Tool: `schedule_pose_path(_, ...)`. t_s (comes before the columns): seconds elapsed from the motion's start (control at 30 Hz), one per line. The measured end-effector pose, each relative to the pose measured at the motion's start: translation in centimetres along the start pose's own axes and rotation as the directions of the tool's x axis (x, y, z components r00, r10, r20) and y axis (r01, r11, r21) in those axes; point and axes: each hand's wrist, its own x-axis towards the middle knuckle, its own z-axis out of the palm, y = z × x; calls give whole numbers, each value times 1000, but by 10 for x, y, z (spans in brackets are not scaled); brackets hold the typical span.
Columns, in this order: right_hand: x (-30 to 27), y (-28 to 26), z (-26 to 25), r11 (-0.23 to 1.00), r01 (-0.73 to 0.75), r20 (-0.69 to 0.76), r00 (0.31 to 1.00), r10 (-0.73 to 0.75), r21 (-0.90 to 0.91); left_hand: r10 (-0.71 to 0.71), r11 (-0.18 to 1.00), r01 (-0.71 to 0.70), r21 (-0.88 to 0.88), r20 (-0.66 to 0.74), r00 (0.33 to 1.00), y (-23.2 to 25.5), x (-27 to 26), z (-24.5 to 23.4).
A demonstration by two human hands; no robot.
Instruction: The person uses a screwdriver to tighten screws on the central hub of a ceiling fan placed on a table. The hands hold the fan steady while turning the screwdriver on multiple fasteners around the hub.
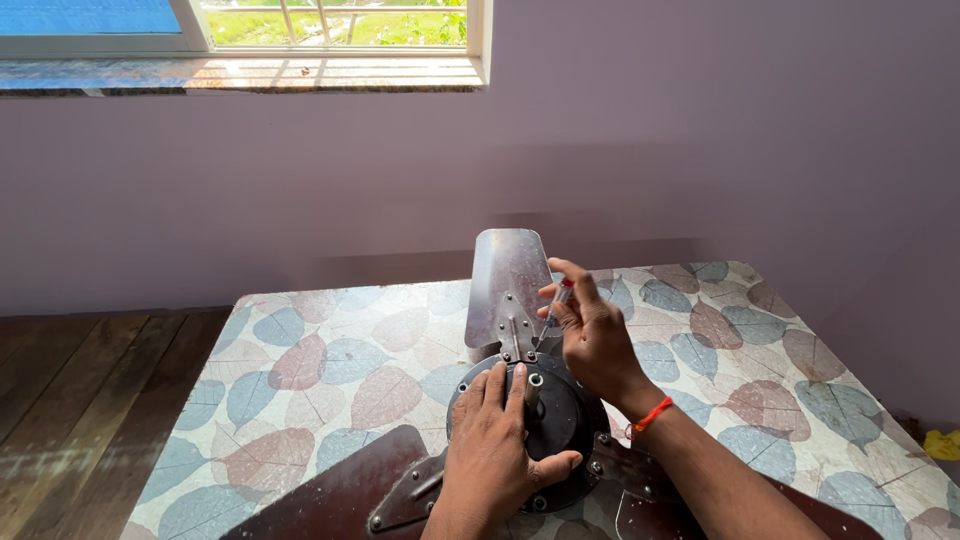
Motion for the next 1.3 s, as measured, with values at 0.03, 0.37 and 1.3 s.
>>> schedule_pose_path(0.03,1,2,3,1000,22,3,1000,-22,-4,22,1000,-22,-1,-7,1000,-2,0,0)
schedule_pose_path(0.37,-8,3,-9,992,104,41,994,-102,-65,131,989,-146,36,270,954,-25,20,-23)
schedule_pose_path(1.3,-55,10,-48,996,72,-106,991,-77,-47,203,977,-201,-75,25,979,-16,28,-13)
